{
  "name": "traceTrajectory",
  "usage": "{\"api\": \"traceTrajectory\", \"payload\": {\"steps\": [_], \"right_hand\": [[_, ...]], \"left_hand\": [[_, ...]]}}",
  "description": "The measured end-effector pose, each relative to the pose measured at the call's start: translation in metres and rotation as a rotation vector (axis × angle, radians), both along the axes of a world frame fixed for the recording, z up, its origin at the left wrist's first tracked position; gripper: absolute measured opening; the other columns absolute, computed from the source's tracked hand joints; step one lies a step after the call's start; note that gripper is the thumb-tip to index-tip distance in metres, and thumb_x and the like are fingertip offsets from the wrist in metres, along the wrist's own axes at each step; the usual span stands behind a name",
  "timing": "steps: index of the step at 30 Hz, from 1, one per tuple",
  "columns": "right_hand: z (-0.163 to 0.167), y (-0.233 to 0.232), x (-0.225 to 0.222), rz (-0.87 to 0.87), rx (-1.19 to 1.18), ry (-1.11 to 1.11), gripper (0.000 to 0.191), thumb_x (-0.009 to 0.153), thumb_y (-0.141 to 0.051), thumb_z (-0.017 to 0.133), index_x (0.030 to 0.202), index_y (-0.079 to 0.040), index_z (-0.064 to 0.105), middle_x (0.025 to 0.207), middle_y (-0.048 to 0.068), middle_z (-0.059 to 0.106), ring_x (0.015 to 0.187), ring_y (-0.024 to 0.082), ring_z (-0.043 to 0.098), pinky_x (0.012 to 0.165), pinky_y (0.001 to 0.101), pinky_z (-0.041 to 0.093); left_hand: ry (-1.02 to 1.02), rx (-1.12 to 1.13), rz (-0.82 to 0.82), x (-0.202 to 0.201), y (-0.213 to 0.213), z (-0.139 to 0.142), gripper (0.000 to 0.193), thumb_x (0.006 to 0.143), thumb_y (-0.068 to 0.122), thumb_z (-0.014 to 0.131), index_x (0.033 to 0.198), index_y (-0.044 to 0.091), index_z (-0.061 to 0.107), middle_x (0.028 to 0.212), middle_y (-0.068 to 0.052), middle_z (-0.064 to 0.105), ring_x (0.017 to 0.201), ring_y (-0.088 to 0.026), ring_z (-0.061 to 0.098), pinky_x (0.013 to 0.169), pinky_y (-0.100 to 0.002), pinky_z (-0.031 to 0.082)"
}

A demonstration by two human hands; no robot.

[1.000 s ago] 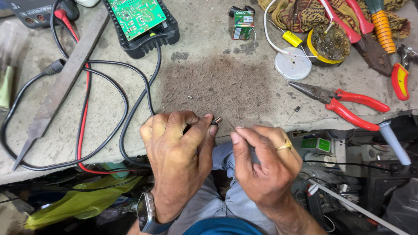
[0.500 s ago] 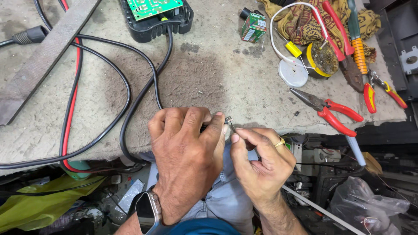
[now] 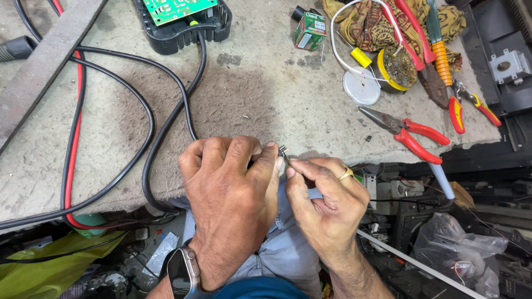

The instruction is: The person solders a small electronic component onto a wire, trims the leads with pliers, and inspects the joint using a magnifying glass. The work is performed on a cluttered bench with tools and a circuit board nearby.

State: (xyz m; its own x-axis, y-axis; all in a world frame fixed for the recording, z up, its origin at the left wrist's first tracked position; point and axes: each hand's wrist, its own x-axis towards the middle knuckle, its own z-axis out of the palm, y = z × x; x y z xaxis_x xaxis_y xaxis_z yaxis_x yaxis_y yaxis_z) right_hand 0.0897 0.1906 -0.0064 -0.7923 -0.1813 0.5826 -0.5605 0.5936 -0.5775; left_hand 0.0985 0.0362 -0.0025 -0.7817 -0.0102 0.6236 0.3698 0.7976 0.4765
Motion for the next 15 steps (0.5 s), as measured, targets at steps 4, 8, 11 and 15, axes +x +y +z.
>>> {"api": "traceTrajectory", "payload": {"steps": [4, 8, 11, 15], "right_hand": [[0.006, 0.002, 0.000, -0.001, 0.059, 0.001, 0.021, 0.087, 0.006, 0.076, 0.107, 0.001, 0.072, 0.098, 0.011, 0.073, 0.085, 0.017, 0.073, 0.075, 0.0264, 0.058], [0.010, -0.001, -0.002, -0.019, 0.078, -0.011, 0.018, 0.088, 0.003, 0.076, 0.105, 0.000, 0.072, 0.094, 0.010, 0.073, 0.080, 0.017, 0.073, 0.073, 0.0271, 0.058], [0.017, -0.002, 0.000, -0.029, 0.135, -0.030, 0.016, 0.088, 0.001, 0.075, 0.103, 0.000, 0.071, 0.091, 0.011, 0.071, 0.078, 0.019, 0.072, 0.070, 0.0292, 0.057], [0.024, -0.001, -0.002, -0.024, 0.183, -0.048, 0.012, 0.088, -0.001, 0.074, 0.099, -0.001, 0.071, 0.088, 0.011, 0.071, 0.075, 0.021, 0.072, 0.067, 0.0305, 0.057]], "left_hand": [[-0.015, 0.012, 0.001, 0.000, 0.000, 0.001, 0.027, 0.085, 0.018, 0.076, 0.109, 0.005, 0.078, 0.104, -0.006, 0.067, 0.099, -0.028, 0.059, 0.097, -0.050, 0.036], [-0.007, 0.024, 0.007, 0.000, 0.000, 0.002, 0.025, 0.087, 0.018, 0.076, 0.109, 0.006, 0.078, 0.103, -0.006, 0.067, 0.098, -0.028, 0.059, 0.096, -0.049, 0.037], [0.009, 0.049, 0.007, 0.000, 0.001, 0.002, 0.023, 0.088, 0.019, 0.076, 0.107, 0.006, 0.078, 0.102, -0.006, 0.067, 0.098, -0.028, 0.059, 0.096, -0.049, 0.037], [0.026, 0.050, -0.001, -0.001, 0.001, 0.001, 0.018, 0.089, 0.018, 0.077, 0.103, 0.008, 0.077, 0.098, -0.004, 0.066, 0.095, -0.026, 0.059, 0.094, -0.048, 0.036]]}}
